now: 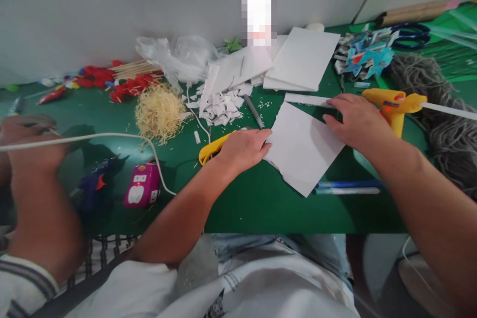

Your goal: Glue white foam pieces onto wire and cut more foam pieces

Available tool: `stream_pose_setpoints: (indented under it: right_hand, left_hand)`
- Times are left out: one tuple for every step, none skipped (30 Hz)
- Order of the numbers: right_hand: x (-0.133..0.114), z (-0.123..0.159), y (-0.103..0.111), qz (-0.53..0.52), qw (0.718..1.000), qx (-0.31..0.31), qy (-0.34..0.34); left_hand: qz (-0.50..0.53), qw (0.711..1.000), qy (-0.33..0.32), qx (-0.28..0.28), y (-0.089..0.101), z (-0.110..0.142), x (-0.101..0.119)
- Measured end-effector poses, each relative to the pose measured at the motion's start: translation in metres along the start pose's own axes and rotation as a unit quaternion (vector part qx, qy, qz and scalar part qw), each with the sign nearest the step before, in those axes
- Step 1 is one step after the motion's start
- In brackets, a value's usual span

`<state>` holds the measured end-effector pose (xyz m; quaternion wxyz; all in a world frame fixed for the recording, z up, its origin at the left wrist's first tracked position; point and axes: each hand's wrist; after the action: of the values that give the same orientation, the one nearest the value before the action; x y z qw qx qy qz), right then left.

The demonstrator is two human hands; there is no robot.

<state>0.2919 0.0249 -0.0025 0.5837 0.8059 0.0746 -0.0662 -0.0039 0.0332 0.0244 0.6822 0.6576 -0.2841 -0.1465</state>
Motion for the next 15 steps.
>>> stream_pose_setpoints:
  right_hand:
    - [0.0,-0.002,0.0,0.001,1.0,0.005,-0.002]
    - [0.0,-0.004,-0.001,0.002,1.0,0.008,-0.004]
    - [0.001,-0.007,-0.001,0.003,1.0,0.01,-0.007]
    - [0.001,-0.009,-0.002,0.004,1.0,0.011,-0.01]
    - [0.001,-0.011,-0.002,0.005,1.0,0.012,-0.012]
    - [0.0,-0.012,-0.003,0.005,1.0,0.014,-0.014]
    - [0.0,-0.013,-0.003,0.005,1.0,0.017,-0.017]
    - [-0.001,-0.014,-0.003,0.005,1.0,0.021,-0.021]
    - [-0.002,-0.014,-0.002,0.004,0.999,0.025,-0.026]
    - [-0.003,-0.014,-0.001,0.003,0.999,0.028,-0.033]
    - [-0.004,-0.014,0.001,0.001,0.999,0.032,-0.04]
    - [-0.005,-0.013,0.003,-0.001,0.998,0.035,-0.048]
    - [-0.006,-0.012,0.005,-0.003,0.998,0.037,-0.054]
    - [-0.007,-0.01,0.007,-0.007,0.998,0.039,-0.057]
    - [-0.008,-0.009,0.009,-0.011,0.997,0.041,-0.059]
  left_hand:
    - [0.001,1.0,0.002,0.0,0.0,0.0,0.0]
    - [0.002,1.0,0.003,0.0,0.001,0.0,0.001]
    - [0.003,1.0,0.004,0.001,0.001,0.0,0.001]
    - [0.005,1.0,0.004,0.002,0.002,0.001,0.002]
    - [0.007,1.0,0.002,0.003,0.004,0.002,0.003]
    - [0.009,1.0,-0.001,0.004,0.005,0.003,0.004]
    - [0.009,1.0,-0.003,0.006,0.006,0.004,0.006]
    - [0.007,1.0,-0.002,0.007,0.007,0.005,0.008]
    - [0.002,1.0,0.001,0.007,0.008,0.006,0.011]
    - [-0.005,1.0,0.007,0.003,0.008,0.007,0.014]
    - [-0.014,1.0,0.014,-0.003,0.009,0.008,0.017]
    - [-0.023,0.999,0.022,-0.012,0.008,0.009,0.02]
    - [-0.03,0.999,0.028,-0.022,0.008,0.009,0.023]
    - [-0.035,0.998,0.034,-0.029,0.007,0.009,0.026]
    - [-0.036,0.998,0.041,-0.031,0.005,0.009,0.028]
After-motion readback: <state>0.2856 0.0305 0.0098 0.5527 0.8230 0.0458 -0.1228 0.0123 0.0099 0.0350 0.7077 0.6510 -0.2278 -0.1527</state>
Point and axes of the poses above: each hand's wrist, its own z-axis away from the middle knuckle, its own y-axis out of the back of the hand, x = y × z, and after that the axes turned 13 degrees about x, right-handed
